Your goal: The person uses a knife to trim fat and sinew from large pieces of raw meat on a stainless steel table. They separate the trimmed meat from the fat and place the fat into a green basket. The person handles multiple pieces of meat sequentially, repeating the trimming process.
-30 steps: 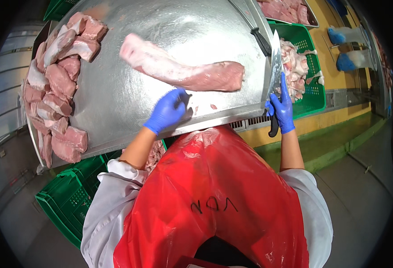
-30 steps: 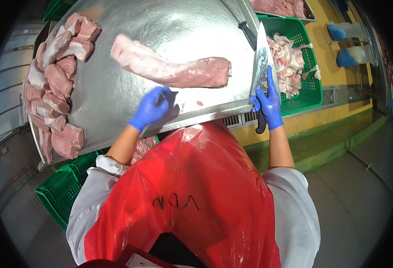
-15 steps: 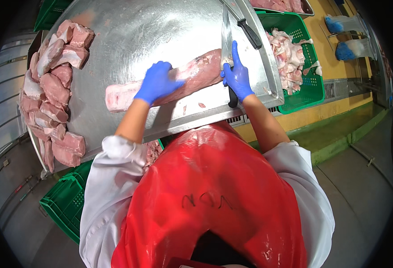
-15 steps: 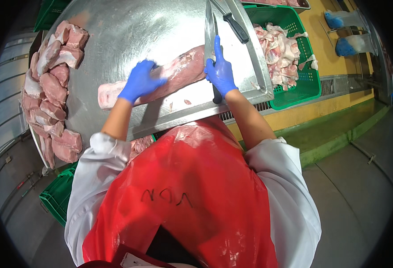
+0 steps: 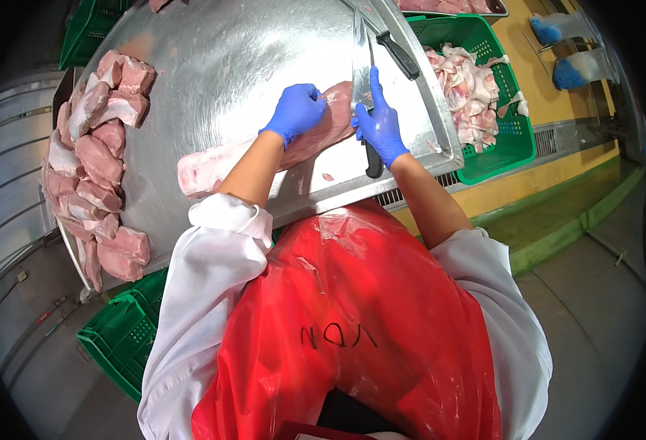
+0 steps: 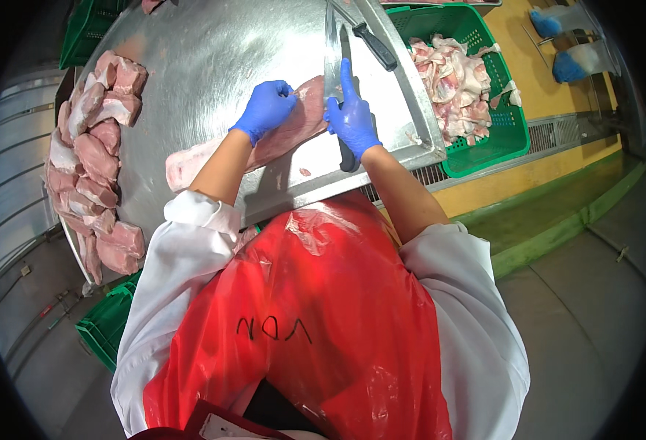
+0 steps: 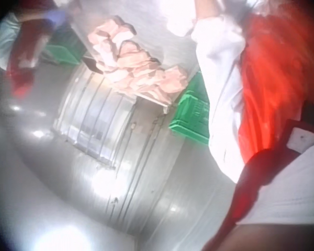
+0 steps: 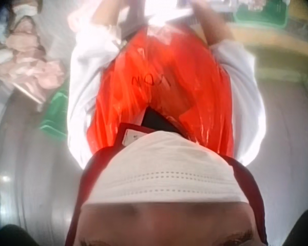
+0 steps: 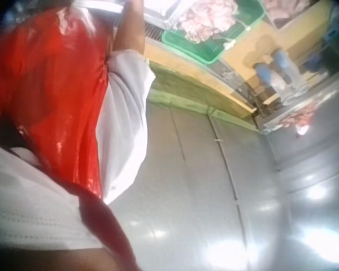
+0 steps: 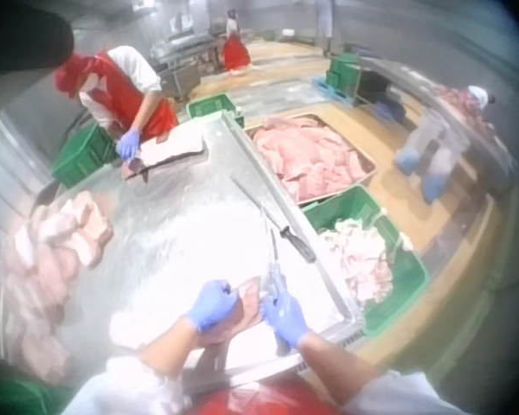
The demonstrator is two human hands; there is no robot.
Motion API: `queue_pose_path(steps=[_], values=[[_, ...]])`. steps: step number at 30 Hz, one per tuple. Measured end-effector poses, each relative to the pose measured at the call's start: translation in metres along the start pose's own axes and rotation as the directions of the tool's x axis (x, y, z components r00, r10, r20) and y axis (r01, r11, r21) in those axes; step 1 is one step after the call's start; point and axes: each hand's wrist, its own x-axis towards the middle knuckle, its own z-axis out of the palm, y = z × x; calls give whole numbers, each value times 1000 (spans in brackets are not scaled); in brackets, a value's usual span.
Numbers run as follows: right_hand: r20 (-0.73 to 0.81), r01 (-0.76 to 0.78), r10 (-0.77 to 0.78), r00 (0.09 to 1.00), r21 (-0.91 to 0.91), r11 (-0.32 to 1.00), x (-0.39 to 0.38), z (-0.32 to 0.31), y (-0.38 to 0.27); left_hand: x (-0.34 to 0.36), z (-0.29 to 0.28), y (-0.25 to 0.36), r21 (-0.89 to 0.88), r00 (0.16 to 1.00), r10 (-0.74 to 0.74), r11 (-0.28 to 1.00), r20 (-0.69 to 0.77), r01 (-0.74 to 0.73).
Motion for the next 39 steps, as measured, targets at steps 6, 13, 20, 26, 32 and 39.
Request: queue_pose_path(steps=[6,13,20,26,32,39], values=[[368,-171,195,909,-97,980,-1,-6,-36,0,-7,1,6,999,-18,1000,30,18],[532,-187,185,826,-50,981,-61,-36,-33,5,-24,5,-68,988,-32,997,149,42],[523,-223,164,836,51,973,-49,9,-25,22,-42,-2,-2,983,55,998,177,-55],[417,-168,118,901,85,982,-35,34,-21,27,-57,6,-81,948,100,994,303,-79],[598,-237,199,777,-16,971,-117,23,-31,32,-76,-15,-116,962,167,983,218,-144],[425,-141,81,901,112,984,-60,80,-38,20,-94,0,-101,951,227,972,210,-210]])
